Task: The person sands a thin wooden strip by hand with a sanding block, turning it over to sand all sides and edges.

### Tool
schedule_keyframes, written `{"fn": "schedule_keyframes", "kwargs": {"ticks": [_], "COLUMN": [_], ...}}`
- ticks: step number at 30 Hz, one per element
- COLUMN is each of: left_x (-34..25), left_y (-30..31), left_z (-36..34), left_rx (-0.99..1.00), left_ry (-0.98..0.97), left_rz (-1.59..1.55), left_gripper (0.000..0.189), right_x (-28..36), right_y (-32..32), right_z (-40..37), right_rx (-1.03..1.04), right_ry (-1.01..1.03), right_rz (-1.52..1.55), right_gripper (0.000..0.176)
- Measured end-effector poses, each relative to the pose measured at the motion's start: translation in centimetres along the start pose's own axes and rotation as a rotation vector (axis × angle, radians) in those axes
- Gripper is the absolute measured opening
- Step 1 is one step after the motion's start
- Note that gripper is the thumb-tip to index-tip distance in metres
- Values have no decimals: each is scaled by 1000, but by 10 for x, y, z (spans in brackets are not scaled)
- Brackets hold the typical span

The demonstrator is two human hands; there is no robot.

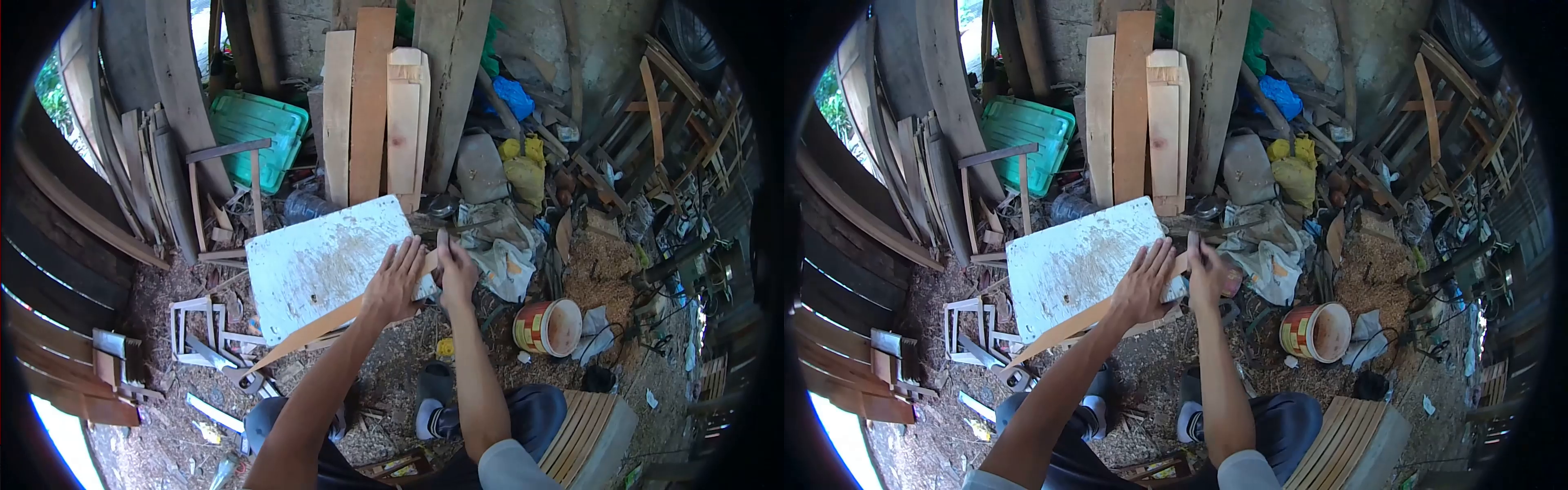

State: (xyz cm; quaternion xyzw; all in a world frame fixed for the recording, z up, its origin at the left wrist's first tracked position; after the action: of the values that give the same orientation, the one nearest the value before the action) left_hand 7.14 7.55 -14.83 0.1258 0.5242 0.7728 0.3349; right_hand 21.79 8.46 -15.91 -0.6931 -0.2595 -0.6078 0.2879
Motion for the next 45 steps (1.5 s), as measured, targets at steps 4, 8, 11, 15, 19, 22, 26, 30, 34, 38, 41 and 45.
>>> {"fn": "schedule_keyframes", "kwargs": {"ticks": [4, 8, 11, 15, 19, 22, 26, 30, 34, 38, 41, 45], "left_x": [4, 1, 2, 2, 0, 2, 1, 0, 5, 4, 3, 4], "left_y": [5, 3, 1, 4, 5, 1, 4, 3, -8, 1, -9, 33], "left_z": [3, 1, 0, 1, 1, 0, 0, 3, 0, 2, 5, 16], "left_rx": [20, -3, -2, 14, 15, -19, 9, -11, -52, -126, -132, -185], "left_ry": [7, 16, 10, 18, 14, 19, 17, 9, 37, 144, 138, 154], "left_rz": [-4, -36, -12, -36, -8, -57, -53, -39, -102, -174, -177, -318], "left_gripper": [104, 106, 106, 107, 109, 108, 107, 97, 81, 57, 40, 32], "right_x": [-4, 36, 2, -5, -5, -24, -6, -2, 19, 72, 125, 132], "right_y": [9, -5, 11, 14, -1, 14, 16, -8, -10, 23, 46, 64], "right_z": [-34, -13, -8, -19, -3, -11, -22, 28, 67, 83, 49, 17], "right_rx": [-53, -49, 44, 39, 19, 79, 4, -4, 117, 150, 336, 335], "right_ry": [188, -93, -55, 65, -109, -126, -6, -117, 61, -370, -298, -184], "right_rz": [120, -120, 28, 94, 136, 212, 113, -15, -123, -8, 343, 388], "right_gripper": [26, 30, 30, 28, 27, 29, 33, 37, 44, 53, 43, 33]}}
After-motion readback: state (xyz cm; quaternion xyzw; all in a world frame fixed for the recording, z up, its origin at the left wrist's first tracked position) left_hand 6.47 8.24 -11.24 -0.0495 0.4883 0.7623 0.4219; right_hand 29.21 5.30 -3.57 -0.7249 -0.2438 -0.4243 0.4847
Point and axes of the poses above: each hand's wrist, its own z-axis towards the middle knuckle, its own y-axis out of the back of the hand, x = y × z, the point moved 1 cm from there along z, towards the middle knuckle, and after that the axes turned 14 degrees about -x, right-handed, at the moved point
